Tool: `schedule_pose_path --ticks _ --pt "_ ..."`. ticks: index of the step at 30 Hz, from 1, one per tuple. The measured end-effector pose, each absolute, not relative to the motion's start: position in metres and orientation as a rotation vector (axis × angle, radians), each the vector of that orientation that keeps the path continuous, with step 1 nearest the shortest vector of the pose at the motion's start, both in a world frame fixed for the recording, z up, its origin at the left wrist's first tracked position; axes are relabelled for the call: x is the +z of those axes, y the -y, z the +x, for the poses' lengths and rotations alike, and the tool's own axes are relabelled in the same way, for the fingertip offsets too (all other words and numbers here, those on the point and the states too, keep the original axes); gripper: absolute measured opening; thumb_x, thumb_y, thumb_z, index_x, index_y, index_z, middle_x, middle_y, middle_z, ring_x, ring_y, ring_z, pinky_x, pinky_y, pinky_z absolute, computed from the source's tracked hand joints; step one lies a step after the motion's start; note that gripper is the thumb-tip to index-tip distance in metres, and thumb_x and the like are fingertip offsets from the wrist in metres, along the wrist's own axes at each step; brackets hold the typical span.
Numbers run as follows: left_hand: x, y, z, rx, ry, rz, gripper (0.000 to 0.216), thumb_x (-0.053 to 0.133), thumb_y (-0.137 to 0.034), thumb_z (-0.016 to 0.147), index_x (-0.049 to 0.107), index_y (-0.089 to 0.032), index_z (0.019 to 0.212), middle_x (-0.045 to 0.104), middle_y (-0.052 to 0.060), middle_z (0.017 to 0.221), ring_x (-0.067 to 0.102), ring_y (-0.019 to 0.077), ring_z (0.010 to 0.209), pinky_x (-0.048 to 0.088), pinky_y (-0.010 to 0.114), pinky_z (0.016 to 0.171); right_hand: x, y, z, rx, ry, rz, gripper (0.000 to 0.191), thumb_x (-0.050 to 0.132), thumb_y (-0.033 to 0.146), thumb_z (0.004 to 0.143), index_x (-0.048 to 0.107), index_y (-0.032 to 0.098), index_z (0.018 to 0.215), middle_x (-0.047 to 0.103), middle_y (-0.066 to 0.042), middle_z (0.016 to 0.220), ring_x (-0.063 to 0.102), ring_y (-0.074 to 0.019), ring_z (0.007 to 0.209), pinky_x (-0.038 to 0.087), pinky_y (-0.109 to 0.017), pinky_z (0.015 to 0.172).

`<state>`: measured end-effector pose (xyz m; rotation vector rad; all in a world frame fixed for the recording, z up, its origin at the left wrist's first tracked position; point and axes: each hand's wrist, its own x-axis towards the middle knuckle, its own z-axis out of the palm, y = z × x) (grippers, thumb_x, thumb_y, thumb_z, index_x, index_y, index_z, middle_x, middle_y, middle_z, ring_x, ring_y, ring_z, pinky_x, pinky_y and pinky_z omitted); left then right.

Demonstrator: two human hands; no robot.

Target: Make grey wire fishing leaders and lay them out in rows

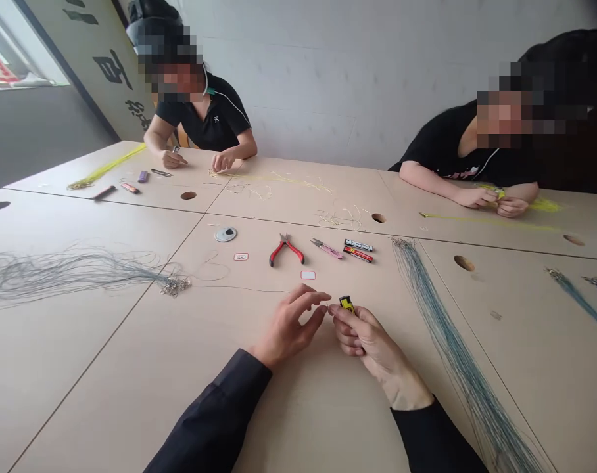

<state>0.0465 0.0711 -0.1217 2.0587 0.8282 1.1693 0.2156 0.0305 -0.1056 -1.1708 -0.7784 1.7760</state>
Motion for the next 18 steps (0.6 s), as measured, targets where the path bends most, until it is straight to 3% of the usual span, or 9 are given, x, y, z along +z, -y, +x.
schedule_pose_path --ticks 5,9,13,18 --pt "-0.1212 -0.0723 0.0479 1.16 -0.867 2.09 0.012 0.053 -0.017 0.092 0.064 -0.019 0.094 0.061 0.003 0.086 0.059 0.0119 0.078 0.049 0.025 0.07 -0.1054 -0.0321 0.2155 1.797 0.759 -1.163 0.043 0.071 0.05 0.08 0.041 0.019 0.074 0.02 0.01 0.059 0.01 -0.0038 0.047 0.008 -0.02 0.041" --pt "-0.1218 -0.0728 0.0493 1.163 -0.929 2.067 0.007 0.056 -0.018 0.09 0.063 -0.018 0.09 0.06 0.002 0.081 0.056 0.011 0.073 0.048 0.025 0.068 -0.1059 -0.0329 0.218 1.707 0.763 -1.194 0.04 0.068 0.054 0.08 0.055 0.016 0.088 0.019 0.01 0.06 0.012 -0.0048 0.049 0.011 -0.02 0.041" --pt "-0.1219 -0.0729 0.0491 1.147 -0.945 2.055 0.006 0.058 -0.019 0.089 0.063 -0.018 0.087 0.059 0.001 0.079 0.055 0.0106 0.071 0.047 0.024 0.066 -0.1063 -0.0326 0.2181 1.625 0.877 -1.227 0.037 0.069 0.051 0.079 0.056 0.017 0.085 0.016 0.01 0.059 0.011 -0.0052 0.05 0.012 -0.019 0.041" --pt "-0.1215 -0.073 0.0484 1.123 -0.939 2.046 0.007 0.058 -0.021 0.089 0.062 -0.017 0.085 0.057 0.0 0.076 0.054 0.0104 0.069 0.045 0.023 0.063 -0.1082 -0.0333 0.2151 1.441 1.015 -1.309 0.036 0.067 0.05 0.079 0.064 0.016 0.091 0.03 0.006 0.062 0.02 -0.0061 0.05 0.02 -0.021 0.042"
